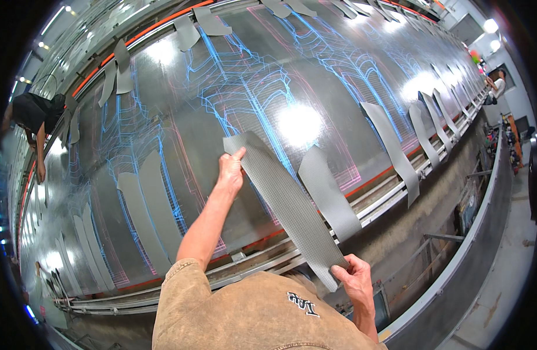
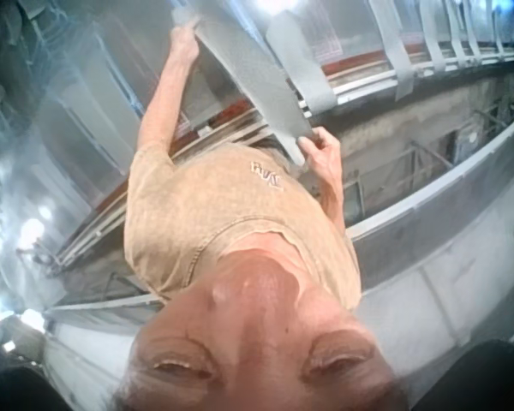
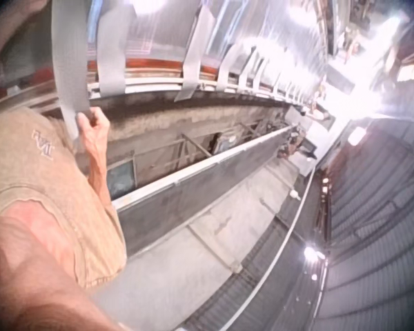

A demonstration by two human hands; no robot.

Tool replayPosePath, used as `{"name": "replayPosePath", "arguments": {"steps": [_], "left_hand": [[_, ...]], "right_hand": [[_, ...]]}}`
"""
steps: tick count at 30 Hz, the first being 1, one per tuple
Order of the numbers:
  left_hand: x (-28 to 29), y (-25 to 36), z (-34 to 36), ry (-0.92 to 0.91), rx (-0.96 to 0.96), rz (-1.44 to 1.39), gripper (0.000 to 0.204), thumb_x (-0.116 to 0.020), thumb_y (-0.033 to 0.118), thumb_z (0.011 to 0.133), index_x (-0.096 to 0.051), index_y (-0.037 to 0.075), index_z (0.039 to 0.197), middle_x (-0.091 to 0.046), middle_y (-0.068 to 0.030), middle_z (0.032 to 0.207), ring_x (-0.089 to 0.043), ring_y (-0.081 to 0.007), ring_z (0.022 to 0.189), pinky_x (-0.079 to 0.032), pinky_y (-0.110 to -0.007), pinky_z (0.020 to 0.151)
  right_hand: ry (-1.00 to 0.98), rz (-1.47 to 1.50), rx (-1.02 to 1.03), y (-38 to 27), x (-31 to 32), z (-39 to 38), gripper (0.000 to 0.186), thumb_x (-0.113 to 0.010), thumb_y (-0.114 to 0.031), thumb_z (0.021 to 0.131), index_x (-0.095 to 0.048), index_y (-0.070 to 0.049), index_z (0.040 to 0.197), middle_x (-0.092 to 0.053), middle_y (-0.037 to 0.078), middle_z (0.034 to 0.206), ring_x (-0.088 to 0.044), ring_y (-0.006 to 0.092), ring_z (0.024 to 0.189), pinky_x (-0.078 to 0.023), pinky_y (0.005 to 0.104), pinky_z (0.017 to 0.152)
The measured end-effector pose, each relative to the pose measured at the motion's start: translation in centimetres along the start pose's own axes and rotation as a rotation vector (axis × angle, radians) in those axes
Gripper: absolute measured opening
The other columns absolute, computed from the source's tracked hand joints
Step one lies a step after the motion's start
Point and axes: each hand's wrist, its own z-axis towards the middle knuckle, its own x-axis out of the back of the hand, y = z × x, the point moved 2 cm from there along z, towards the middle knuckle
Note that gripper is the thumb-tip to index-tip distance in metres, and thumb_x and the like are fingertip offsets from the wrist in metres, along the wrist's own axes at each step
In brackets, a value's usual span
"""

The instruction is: The person places and smooths gray textured strips onto a large curved metallic surface marked with blue and pink lines. They repeatedly position, press, and adjust the strips by hand to conform to the surface contours.

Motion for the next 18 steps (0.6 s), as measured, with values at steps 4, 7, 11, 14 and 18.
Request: {"name": "replayPosePath", "arguments": {"steps": [4, 7, 11, 14, 18], "left_hand": [[0.6, 5.3, 2.3, -0.064, -0.015, 0.307, 0.018, -0.063, 0.012, 0.092, -0.063, 0.001, 0.106, -0.070, -0.0078, 0.093, -0.068, -0.0171, 0.078, -0.058, -0.036, 0.063], [0.6, 8.0, 5.4, -0.091, -0.065, 0.613, 0.017, -0.066, 0.014, 0.091, -0.063, 0.005, 0.106, -0.071, -0.0044, 0.096, -0.069, -0.0146, 0.080, -0.059, -0.035, 0.072], [0.0, 9.0, 9.0, -0.119, -0.059, 0.477, 0.018, -0.071, 0.010, 0.088, -0.063, 0.008, 0.104, -0.071, -0.0029, 0.092, -0.068, -0.0133, 0.079, -0.058, -0.032, 0.069], [-0.8, 8.9, 10.4, -0.125, -0.038, 0.450, 0.020, -0.072, 0.013, 0.087, -0.063, 0.007, 0.104, -0.070, -0.0029, 0.089, -0.068, -0.0119, 0.075, -0.058, -0.029, 0.065], [-1.3, 8.4, 11.4, -0.069, -0.110, 0.690, 0.017, -0.072, 0.014, 0.086, -0.065, 0.005, 0.099, -0.069, -0.0017, 0.083, -0.065, -0.0090, 0.068, -0.055, -0.023, 0.054]], "right_hand": [[0.020, -0.134, 0.031, 1.2, -1.4, 5.0, 0.016, -0.068, -0.011, 0.079, -0.066, 0.002, 0.087, -0.052, -0.003, 0.065, -0.045, 0.0055, 0.060, -0.038, 0.0268, 0.053], [0.002, -0.296, 0.067, 3.7, -3.1, 8.9, 0.017, -0.069, -0.010, 0.077, -0.065, 0.002, 0.088, -0.054, 0.002, 0.063, -0.048, 0.0083, 0.059, -0.041, 0.0291, 0.054], [0.018, -0.271, 0.044, 2.5, -5.5, 11.3, 0.017, -0.069, -0.009, 0.077, -0.064, 0.002, 0.089, -0.058, 0.006, 0.064, -0.051, 0.0109, 0.058, -0.043, 0.0309, 0.055], [0.019, -0.261, -0.002, 3.5, -5.5, 12.5, 0.017, -0.069, -0.008, 0.077, -0.064, 0.003, 0.089, -0.059, 0.006, 0.064, -0.051, 0.0114, 0.058, -0.044, 0.0318, 0.055], [-0.006, -0.278, -0.066, 4.4, -5.3, 13.7, 0.018, -0.070, -0.010, 0.078, -0.063, 0.003, 0.087, -0.056, 0.006, 0.063, -0.049, 0.0126, 0.058, -0.044, 0.0329, 0.055]]}}
